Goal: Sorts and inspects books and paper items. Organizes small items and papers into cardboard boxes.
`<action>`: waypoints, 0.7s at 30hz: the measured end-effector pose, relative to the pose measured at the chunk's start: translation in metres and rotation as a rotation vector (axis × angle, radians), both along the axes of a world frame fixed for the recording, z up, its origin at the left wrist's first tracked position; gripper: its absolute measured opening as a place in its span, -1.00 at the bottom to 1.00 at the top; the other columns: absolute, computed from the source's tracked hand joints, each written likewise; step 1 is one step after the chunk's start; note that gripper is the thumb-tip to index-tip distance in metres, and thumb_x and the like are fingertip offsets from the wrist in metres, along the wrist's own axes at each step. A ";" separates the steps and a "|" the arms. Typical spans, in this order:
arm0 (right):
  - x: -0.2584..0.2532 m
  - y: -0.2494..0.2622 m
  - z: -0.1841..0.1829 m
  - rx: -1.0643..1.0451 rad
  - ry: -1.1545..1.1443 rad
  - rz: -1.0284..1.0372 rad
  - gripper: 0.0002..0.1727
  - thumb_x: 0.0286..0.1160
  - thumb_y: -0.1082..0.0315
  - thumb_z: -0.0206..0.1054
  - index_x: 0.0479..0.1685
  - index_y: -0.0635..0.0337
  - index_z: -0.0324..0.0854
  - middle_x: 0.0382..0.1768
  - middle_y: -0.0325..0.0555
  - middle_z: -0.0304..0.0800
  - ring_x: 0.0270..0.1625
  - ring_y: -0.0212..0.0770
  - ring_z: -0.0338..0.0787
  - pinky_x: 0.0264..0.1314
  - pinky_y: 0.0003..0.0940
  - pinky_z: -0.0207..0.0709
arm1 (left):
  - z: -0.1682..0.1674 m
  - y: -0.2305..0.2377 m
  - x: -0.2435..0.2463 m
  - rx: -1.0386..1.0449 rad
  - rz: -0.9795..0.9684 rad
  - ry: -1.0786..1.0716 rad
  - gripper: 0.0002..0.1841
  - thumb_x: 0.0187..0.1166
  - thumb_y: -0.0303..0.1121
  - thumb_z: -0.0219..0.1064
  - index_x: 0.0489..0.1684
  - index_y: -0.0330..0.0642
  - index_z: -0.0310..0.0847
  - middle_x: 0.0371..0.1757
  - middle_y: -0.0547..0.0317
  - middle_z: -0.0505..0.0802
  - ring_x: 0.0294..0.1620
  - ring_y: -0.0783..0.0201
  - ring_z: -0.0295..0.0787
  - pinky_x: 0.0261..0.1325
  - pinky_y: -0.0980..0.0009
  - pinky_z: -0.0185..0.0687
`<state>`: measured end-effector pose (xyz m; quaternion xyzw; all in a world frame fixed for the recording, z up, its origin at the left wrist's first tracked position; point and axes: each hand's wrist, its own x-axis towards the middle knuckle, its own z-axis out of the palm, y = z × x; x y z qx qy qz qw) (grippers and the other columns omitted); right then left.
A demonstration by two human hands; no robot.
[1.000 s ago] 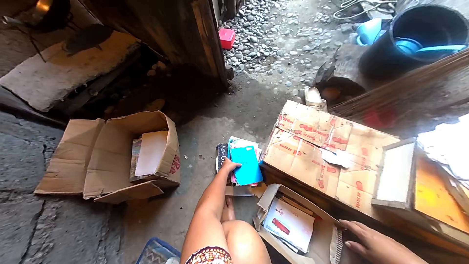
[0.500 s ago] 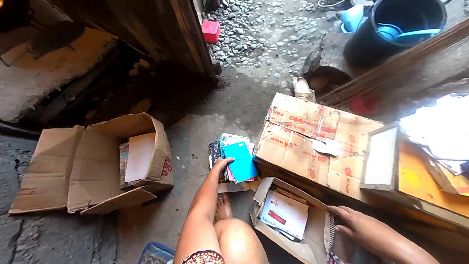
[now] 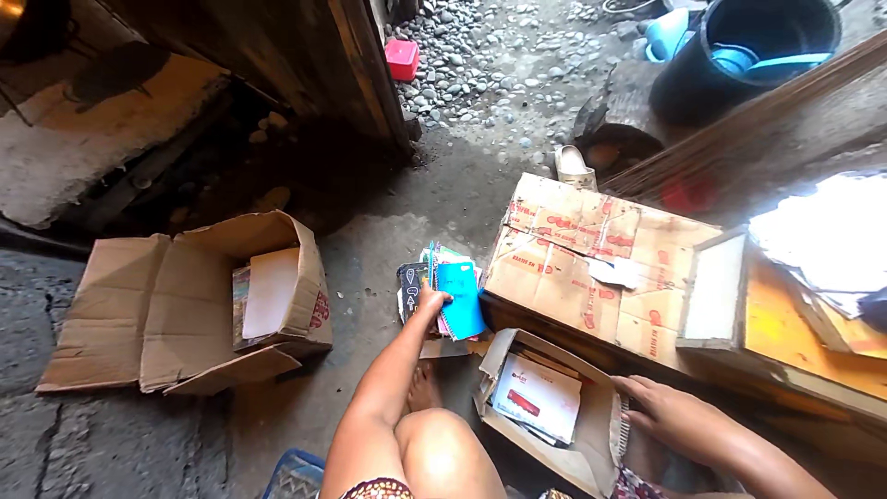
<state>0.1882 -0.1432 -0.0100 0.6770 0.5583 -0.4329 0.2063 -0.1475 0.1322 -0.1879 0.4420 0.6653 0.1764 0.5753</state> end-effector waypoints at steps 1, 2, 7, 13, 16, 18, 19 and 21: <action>-0.001 -0.001 0.004 0.001 0.000 0.004 -0.31 0.70 0.01 0.31 0.79 -0.04 0.30 0.64 0.08 0.49 0.55 0.23 0.60 0.54 0.28 0.46 | 0.013 0.002 -0.006 0.021 -0.029 0.003 0.00 0.11 -0.58 0.61 0.74 -0.31 0.14 0.40 -0.41 0.66 0.36 -0.19 0.70 0.37 -0.13 0.65; -0.001 -0.003 0.007 0.001 -0.002 0.008 -0.30 0.71 0.00 0.30 0.80 -0.05 0.29 0.65 0.07 0.48 0.55 0.22 0.61 0.54 0.27 0.46 | 0.025 0.002 -0.014 0.047 -0.047 -0.005 -0.02 0.12 -0.57 0.61 0.73 -0.28 0.17 0.38 -0.39 0.68 0.32 -0.18 0.73 0.34 -0.13 0.68; 0.002 -0.017 0.024 0.034 0.011 -0.005 -0.32 0.72 -0.01 0.28 0.80 -0.08 0.29 0.63 0.10 0.49 0.54 0.27 0.60 0.50 0.33 0.46 | 0.111 -0.004 -0.062 0.172 -0.062 -0.077 -0.05 0.20 -0.57 0.58 0.76 -0.18 0.18 0.27 -0.30 0.76 0.14 -0.08 0.83 0.18 -0.06 0.78; 0.013 -0.036 0.050 0.143 0.015 -0.046 -0.33 0.72 0.03 0.29 0.76 0.06 0.32 0.59 0.19 0.51 0.52 0.33 0.59 0.52 0.37 0.42 | 0.246 -0.041 -0.057 0.303 -0.441 -0.056 -0.12 0.10 -0.56 0.56 0.63 -0.04 0.36 0.18 -0.02 0.83 0.06 0.12 0.85 0.12 0.07 0.82; 0.021 -0.045 0.063 0.213 0.016 -0.082 -0.32 0.72 0.03 0.30 0.77 0.08 0.32 0.60 0.20 0.50 0.53 0.34 0.58 0.53 0.37 0.42 | 0.288 -0.065 -0.011 0.303 -0.760 0.048 -0.11 0.12 -0.53 0.66 0.64 0.02 0.39 0.18 0.00 0.83 0.12 0.13 0.84 0.20 0.04 0.79; 0.024 -0.049 0.069 0.234 0.017 -0.095 -0.32 0.73 0.03 0.29 0.78 0.08 0.30 0.60 0.19 0.49 0.53 0.33 0.58 0.52 0.37 0.43 | 0.298 -0.085 0.033 0.325 -1.053 0.188 -0.19 0.21 -0.48 0.65 0.61 0.07 0.44 0.16 -0.03 0.84 0.13 0.05 0.82 0.22 -0.10 0.72; 0.025 -0.052 0.071 0.236 0.017 -0.095 -0.31 0.73 0.02 0.28 0.78 0.07 0.29 0.61 0.19 0.49 0.54 0.33 0.58 0.52 0.36 0.43 | 0.295 -0.096 0.057 0.350 -1.217 0.239 -0.22 0.25 -0.47 0.63 0.60 0.09 0.47 0.14 -0.06 0.85 0.14 -0.02 0.81 0.22 -0.20 0.67; 0.026 -0.056 0.073 0.237 0.017 -0.095 -0.32 0.74 0.02 0.27 0.78 0.07 0.29 0.61 0.18 0.48 0.54 0.32 0.58 0.53 0.35 0.42 | 0.272 -0.117 0.103 0.410 -1.534 0.297 -0.23 0.25 -0.49 0.57 0.61 0.14 0.47 0.11 -0.14 0.86 0.13 -0.21 0.80 0.14 -0.41 0.60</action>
